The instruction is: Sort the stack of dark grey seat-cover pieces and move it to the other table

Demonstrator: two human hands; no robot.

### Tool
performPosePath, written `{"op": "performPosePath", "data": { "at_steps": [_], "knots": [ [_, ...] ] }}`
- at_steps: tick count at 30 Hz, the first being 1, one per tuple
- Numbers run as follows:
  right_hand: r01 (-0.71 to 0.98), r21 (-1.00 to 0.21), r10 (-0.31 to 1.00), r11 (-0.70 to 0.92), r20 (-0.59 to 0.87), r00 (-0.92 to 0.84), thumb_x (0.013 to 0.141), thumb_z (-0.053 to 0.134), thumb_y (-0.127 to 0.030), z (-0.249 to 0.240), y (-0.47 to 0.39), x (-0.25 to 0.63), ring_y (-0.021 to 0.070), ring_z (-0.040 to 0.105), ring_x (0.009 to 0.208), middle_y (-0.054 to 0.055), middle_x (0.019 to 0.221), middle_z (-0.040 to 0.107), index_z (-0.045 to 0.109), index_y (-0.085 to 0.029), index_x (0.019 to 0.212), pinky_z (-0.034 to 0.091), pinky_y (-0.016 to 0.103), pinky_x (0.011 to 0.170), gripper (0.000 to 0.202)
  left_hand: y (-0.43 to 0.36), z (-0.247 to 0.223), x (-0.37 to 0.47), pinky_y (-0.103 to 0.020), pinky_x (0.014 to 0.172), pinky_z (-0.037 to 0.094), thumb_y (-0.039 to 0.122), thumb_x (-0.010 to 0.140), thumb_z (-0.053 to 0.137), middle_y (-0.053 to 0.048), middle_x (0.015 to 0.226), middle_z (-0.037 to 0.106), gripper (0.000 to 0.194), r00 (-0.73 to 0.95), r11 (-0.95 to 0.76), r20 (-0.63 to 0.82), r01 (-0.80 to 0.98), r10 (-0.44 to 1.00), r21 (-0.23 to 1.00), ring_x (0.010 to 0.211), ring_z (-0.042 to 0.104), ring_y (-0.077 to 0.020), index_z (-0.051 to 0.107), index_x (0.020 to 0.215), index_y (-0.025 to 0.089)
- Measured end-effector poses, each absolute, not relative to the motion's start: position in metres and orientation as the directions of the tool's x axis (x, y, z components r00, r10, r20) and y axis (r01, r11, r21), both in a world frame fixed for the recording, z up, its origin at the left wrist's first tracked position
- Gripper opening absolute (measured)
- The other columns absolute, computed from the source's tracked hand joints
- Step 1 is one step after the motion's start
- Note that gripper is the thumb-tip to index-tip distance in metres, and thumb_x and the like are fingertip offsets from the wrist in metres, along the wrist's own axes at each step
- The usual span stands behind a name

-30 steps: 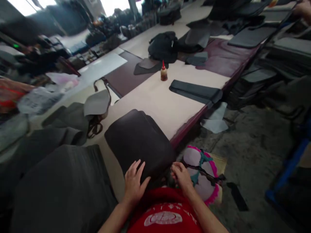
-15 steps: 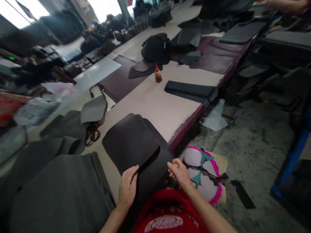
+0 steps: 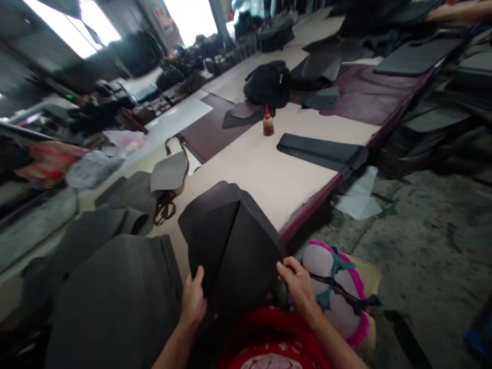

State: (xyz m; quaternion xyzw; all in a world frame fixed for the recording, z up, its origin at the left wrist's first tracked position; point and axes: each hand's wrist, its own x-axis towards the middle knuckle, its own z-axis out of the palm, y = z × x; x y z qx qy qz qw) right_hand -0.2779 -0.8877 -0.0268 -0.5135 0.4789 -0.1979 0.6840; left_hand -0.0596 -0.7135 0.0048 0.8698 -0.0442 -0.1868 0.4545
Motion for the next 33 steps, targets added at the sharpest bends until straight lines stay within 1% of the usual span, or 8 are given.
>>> {"op": "performPosePath", "data": {
  "at_steps": [7,12,17,22,24,28,30,33],
  "knots": [
    [-0.176,-0.857,-0.613,0.485,-0.477,0.630,0.079,0.061,-0.050,0.006,-0.870,-0.244,0.0147,0.056,0.054,-0.004,0.066,0.059,0.058,-0.020,0.101,0.044,0.025,0.050,0.037,-0.701,0.009,-0.079,-0.044,0.116,0.033,0.053,0.092,0.044,-0.016,0.134,0.059,0.057,0.889,-0.667,-0.244,-0.089,-0.388,0.740,0.133,0.047,-0.0313,0.058,0.128,0.011],
    [-0.077,-0.945,-0.568,0.319,-0.255,0.783,0.088,0.050,-0.039,0.036,-0.847,-0.196,0.0175,0.062,0.071,0.001,0.083,0.067,0.062,-0.019,0.098,0.050,0.028,0.065,0.025,-0.682,-0.001,-0.083,-0.044,0.120,0.028,0.064,0.091,0.036,-0.012,0.143,0.052,0.065,0.700,-0.474,-0.182,-0.248,-0.690,0.845,0.138,0.042,-0.0290,0.056,0.131,0.017],
    [-0.026,-0.983,-0.556,0.180,-0.124,0.822,0.092,0.048,-0.033,0.051,-0.835,-0.166,0.0209,0.064,0.091,0.001,0.099,0.070,0.064,-0.021,0.114,0.049,0.032,0.086,0.030,-0.669,-0.006,-0.077,-0.050,0.115,0.034,0.077,0.068,0.059,-0.021,0.141,0.052,0.095,0.765,-0.526,-0.225,-0.169,-0.604,0.834,0.134,0.044,-0.0385,0.053,0.133,0.009],
    [-0.025,-0.992,-0.506,0.120,-0.083,0.859,0.090,0.051,-0.034,0.053,-0.839,-0.167,0.0198,0.064,0.089,0.003,0.101,0.070,0.063,-0.021,0.115,0.051,0.031,0.082,0.030,-0.691,0.015,-0.082,-0.042,0.102,0.049,0.058,0.079,0.062,-0.014,0.118,0.069,0.058,0.726,-0.503,-0.275,-0.113,-0.631,0.857,0.116,0.062,-0.0320,0.067,0.117,0.013],
    [-0.034,-0.993,-0.611,0.117,-0.099,0.786,0.090,0.052,-0.035,0.041,-0.852,-0.179,0.0201,0.063,0.096,0.006,0.114,0.067,0.056,-0.022,0.126,0.050,0.032,0.086,0.039,-0.696,0.018,-0.082,-0.042,0.099,0.050,0.057,0.081,0.061,-0.012,0.114,0.071,0.054,0.781,-0.515,-0.282,-0.058,-0.557,0.855,0.112,0.064,-0.0317,0.070,0.111,0.014],
    [-0.255,-0.963,-0.928,0.091,-0.175,0.330,0.083,0.054,-0.043,-0.006,-0.890,-0.217,0.0272,0.054,0.114,0.015,0.130,0.055,0.051,-0.016,0.129,0.046,0.042,0.095,0.053,-0.693,0.011,-0.075,-0.045,0.094,0.052,0.054,0.074,0.070,-0.013,0.101,0.074,0.052,0.879,-0.531,-0.379,0.182,-0.290,0.828,0.102,0.068,-0.0331,0.071,0.101,0.010],
    [-0.328,-0.931,-0.921,0.164,-0.263,0.287,0.077,0.057,-0.046,-0.027,-0.906,-0.236,0.0297,0.053,0.115,0.016,0.126,0.056,0.055,-0.015,0.125,0.045,0.043,0.096,0.057,-0.690,0.006,-0.072,-0.043,0.094,0.053,0.050,0.075,0.072,-0.013,0.101,0.074,0.048,0.879,-0.455,-0.427,0.298,-0.213,0.839,0.102,0.068,-0.0312,0.070,0.104,0.011],
    [-0.337,-0.914,-0.854,0.228,-0.354,0.382,0.072,0.060,-0.049,-0.040,-0.912,-0.253,0.0266,0.063,0.092,0.008,0.096,0.068,0.066,-0.017,0.104,0.050,0.039,0.083,0.045,-0.689,0.003,-0.069,-0.041,0.098,0.051,0.043,0.079,0.071,-0.011,0.108,0.073,0.044,0.864,-0.375,-0.468,0.378,-0.187,0.846,0.108,0.067,-0.0271,0.066,0.111,0.014]
  ]
}}
